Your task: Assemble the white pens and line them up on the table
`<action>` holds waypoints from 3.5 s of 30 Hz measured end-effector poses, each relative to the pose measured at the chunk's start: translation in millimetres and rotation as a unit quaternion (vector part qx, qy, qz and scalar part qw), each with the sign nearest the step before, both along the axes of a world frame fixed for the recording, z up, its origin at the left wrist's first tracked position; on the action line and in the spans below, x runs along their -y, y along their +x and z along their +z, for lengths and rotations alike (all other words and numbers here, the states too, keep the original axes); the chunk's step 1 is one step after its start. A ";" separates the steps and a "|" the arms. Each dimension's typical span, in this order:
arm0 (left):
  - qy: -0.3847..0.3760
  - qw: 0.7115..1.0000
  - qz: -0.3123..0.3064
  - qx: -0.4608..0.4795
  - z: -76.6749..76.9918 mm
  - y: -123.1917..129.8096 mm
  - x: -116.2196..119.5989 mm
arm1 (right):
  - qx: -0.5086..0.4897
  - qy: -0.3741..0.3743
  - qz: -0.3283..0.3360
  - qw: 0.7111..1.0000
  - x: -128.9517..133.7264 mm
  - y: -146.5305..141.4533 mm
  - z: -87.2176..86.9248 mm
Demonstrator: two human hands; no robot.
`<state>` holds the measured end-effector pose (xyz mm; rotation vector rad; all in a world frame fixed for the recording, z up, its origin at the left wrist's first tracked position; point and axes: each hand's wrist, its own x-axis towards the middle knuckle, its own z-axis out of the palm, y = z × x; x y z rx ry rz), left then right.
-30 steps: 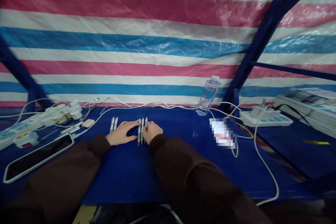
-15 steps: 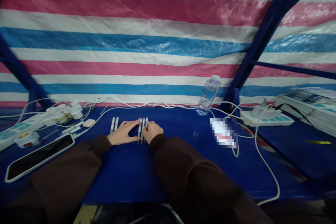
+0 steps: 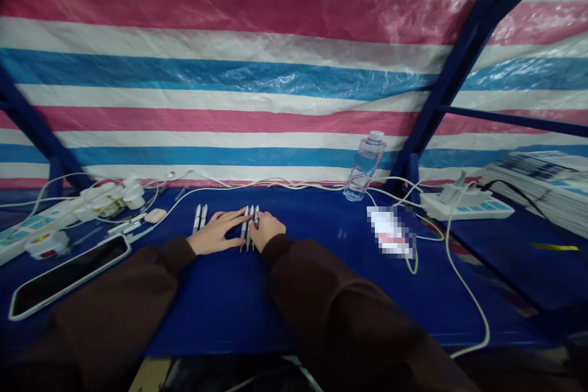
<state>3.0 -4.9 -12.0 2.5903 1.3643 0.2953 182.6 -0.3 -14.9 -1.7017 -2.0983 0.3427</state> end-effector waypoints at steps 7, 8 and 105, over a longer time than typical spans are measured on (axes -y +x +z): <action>-0.006 1.000 0.000 0.004 0.2 0.5 0.4 | -0.004 0.002 -0.001 1.000 0.0 -0.6 1.1; -0.005 1.000 -0.001 0.005 0.1 0.6 0.3 | -0.004 0.002 -0.002 1.000 0.0 -0.6 1.2; 0.205 0.942 0.258 -0.066 12.2 -12.7 3.0 | -0.023 0.006 -0.006 1.000 -5.8 1.7 -6.0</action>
